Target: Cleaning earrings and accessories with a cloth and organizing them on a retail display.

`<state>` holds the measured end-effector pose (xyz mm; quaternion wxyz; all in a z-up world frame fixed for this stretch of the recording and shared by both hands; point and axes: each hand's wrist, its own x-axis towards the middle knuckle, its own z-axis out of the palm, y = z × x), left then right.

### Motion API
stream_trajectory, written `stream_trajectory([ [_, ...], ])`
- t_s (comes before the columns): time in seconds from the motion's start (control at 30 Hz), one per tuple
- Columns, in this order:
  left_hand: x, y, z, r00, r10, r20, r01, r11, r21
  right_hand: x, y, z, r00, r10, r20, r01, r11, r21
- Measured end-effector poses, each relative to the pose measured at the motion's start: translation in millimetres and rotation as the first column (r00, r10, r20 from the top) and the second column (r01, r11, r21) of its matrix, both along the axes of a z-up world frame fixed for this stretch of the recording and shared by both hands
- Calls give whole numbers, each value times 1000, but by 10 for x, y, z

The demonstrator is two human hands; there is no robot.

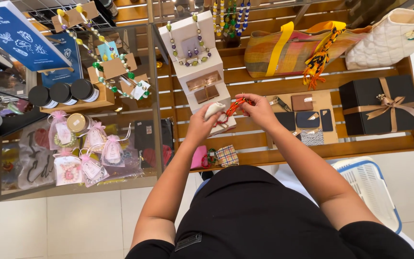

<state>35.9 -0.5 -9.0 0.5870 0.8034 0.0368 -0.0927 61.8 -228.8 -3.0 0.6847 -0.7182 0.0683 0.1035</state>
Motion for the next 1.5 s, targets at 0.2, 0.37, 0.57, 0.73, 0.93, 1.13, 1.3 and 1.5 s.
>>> stream_trajectory([
  [0.2,135,-309,457,977,154,147,-149,988,-45,85,-192,-79,1000,13,18,-13,1000,-3],
  [0.37,23,-744,268,975,82,207,-64,994,-91,167,-224,-307,999,5,54,-10,995,95],
  [0.57,-94,-698,20,986,150,66,-149,989,-23,319,-202,-367,999,-49,0,48,982,183],
  [0.73,-154,-324,-121,947,321,-27,-318,946,68,387,-124,-251,999,10,30,-13,994,106],
  [0.93,-212,-217,239,922,386,8,-386,922,-27,505,85,-388,989,115,97,-110,992,-58],
  [1.13,-165,-77,-36,949,314,10,-308,937,-166,544,204,-362,993,119,22,-109,960,-257],
  [1.3,-37,47,-534,932,353,-81,-362,901,-237,483,252,-271,993,98,-66,-113,953,-283],
  [1.5,129,97,-583,943,329,-40,-326,943,62,581,387,-658,987,123,-105,-152,925,-348],
])
